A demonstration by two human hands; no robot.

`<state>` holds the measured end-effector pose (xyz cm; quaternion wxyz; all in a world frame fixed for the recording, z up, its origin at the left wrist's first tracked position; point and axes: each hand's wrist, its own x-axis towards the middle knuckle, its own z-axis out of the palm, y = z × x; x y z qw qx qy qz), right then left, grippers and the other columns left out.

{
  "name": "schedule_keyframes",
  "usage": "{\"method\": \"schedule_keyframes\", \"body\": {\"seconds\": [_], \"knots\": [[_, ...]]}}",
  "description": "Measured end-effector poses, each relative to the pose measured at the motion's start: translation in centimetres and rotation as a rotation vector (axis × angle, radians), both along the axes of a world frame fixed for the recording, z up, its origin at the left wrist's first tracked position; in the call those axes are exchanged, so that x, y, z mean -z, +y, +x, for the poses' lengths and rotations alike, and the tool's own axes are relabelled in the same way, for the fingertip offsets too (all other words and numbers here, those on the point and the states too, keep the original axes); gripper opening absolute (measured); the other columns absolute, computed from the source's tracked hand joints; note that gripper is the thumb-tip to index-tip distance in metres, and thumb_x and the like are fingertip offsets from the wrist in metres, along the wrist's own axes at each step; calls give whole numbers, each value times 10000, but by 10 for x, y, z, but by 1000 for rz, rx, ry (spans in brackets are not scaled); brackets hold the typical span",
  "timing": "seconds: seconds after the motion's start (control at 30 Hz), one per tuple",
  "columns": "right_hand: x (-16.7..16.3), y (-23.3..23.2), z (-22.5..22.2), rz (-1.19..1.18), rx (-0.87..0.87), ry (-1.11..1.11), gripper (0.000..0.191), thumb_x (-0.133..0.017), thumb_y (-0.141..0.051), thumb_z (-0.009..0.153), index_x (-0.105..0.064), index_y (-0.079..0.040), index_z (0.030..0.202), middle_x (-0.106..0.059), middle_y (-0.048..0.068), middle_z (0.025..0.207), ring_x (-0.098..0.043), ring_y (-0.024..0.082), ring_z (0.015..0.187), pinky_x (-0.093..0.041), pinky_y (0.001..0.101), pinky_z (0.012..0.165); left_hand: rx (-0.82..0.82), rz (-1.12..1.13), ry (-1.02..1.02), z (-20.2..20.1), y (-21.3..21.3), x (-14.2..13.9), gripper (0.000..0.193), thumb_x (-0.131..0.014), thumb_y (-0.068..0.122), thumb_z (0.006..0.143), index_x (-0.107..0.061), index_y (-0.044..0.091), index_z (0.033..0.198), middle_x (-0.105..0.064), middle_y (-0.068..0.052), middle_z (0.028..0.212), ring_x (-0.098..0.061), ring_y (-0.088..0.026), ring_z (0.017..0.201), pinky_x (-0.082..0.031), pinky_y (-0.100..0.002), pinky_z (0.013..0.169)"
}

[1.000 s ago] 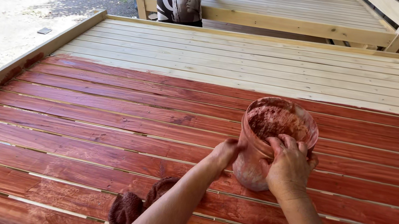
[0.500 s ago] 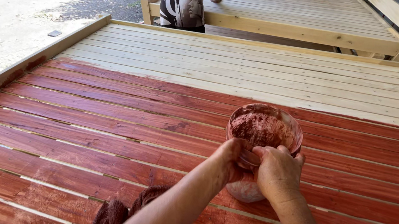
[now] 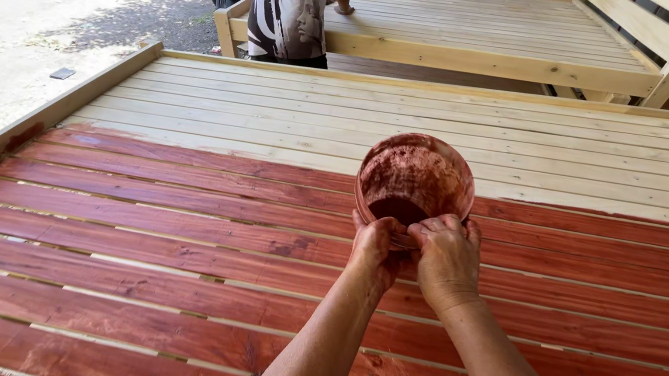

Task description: The person applies a reddish wood stain to the slatted surface of a wooden bench frame, wiping the stain across the slats with a cloth by hand. They periodically dip and wring the cloth in a bucket of stain and continue coating the remaining bare slats, working along the length of the frame.

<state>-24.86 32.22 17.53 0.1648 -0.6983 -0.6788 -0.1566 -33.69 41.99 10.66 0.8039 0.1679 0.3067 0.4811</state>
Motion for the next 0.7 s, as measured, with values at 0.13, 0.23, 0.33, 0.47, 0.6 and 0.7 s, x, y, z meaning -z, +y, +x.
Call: {"method": "schedule_keyframes", "body": {"seconds": [0.13,0.23,0.33,0.47,0.6,0.7], "knots": [[7,46,-6,13,-5,-58,396,-534,-84,955,-676,-214,1300,-518,27,1512,-359,243,1464,-228,519,1206,-60,107,-34,-12,38,-7,1105,-531,26,853,187,415,1598,-644,-140,874,-656,-276,639,-585,-464,555],[11,63,-11,-17,-72,-12,628,-594,-166,890,-528,-207,1513,-303,60,1658,-174,287,1506,-140,526,1200,-96,123,-117,-12,77,-7,1124,-517,-16,845,172,464,1592,-623,-170,981,-670,-295,736,-636,-475,632],[17,57,-12,-26,-28,-67,613,-626,-187,874,-518,-201,1478,-271,63,1643,-173,281,1526,-149,518,1230,-89,206,-103,-10,115,-10,1053,-502,-8,832,88,437,1582,-568,-193,1103,-703,-399,819,-631,-505,633],[28,47,-2,-115,32,-42,490,-629,-251,908,-584,-218,1395,-253,49,1680,-159,278,1542,-136,517,1238,-177,223,-163,-5,156,-16,1005,-492,-33,788,-29,405,1564,-517,-273,1299,-703,-466,874,-647,-508,659],[39,37,19,-117,76,-18,503,-649,-265,875,-638,-238,1377,-287,23,1664,-211,258,1529,-175,499,1229,-220,-6,-131,1,185,-23,1043,-511,-48,822,4,491,1552,-430,-296,1389,-664,-476,962,-638,-532,723],[46,36,36,-84,85,-16,456,-644,-275,874,-671,-234,1327,-309,7,1643,-249,251,1517,-196,485,1226,-258,-114,-177,-2,155,17,1066,-537,6,860,70,535,1558,-412,-271,1430,-650,-460,1035,-640,-549,763]]}}
